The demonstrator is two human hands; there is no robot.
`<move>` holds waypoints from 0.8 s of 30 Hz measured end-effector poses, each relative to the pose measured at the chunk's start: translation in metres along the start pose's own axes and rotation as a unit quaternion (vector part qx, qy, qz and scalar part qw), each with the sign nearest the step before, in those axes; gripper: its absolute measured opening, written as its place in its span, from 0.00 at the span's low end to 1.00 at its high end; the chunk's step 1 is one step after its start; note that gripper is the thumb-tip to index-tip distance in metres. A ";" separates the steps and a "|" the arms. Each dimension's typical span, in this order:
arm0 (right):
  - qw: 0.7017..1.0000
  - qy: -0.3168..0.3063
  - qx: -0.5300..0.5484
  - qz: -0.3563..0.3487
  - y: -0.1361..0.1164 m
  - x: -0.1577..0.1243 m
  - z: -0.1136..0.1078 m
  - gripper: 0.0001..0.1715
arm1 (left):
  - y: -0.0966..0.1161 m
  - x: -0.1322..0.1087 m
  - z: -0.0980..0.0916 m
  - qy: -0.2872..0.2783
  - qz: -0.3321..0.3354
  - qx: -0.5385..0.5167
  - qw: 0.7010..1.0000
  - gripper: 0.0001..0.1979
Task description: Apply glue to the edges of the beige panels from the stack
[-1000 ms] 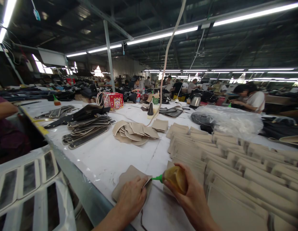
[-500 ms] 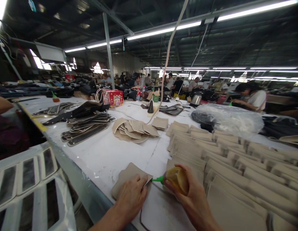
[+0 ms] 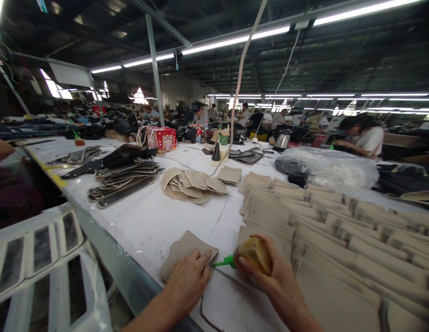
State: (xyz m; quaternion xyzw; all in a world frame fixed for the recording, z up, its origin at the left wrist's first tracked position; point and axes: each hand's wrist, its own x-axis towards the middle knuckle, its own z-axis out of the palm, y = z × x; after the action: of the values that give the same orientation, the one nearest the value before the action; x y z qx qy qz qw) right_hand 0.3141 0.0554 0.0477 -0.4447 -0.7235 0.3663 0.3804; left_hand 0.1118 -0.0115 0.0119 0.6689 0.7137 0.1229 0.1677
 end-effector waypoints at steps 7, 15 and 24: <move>0.999 0.019 -0.025 -0.005 0.006 0.000 -0.001 0.31 | 0.000 -0.002 -0.003 -0.011 -0.004 -0.010 1.000 0.22; 0.999 0.010 0.019 0.039 0.003 -0.003 -0.002 0.32 | 0.002 -0.006 -0.009 -0.009 0.000 -0.027 1.000 0.23; 0.996 -0.031 0.064 0.057 0.011 -0.011 0.002 0.33 | -0.002 -0.008 -0.012 -0.010 0.005 -0.048 0.999 0.23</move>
State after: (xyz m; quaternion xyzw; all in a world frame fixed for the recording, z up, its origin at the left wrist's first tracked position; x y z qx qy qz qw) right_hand 0.3201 0.0483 0.0350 -0.4481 -0.6834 0.4470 0.3639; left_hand 0.1057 -0.0189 0.0228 0.6646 0.7022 0.1510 0.2059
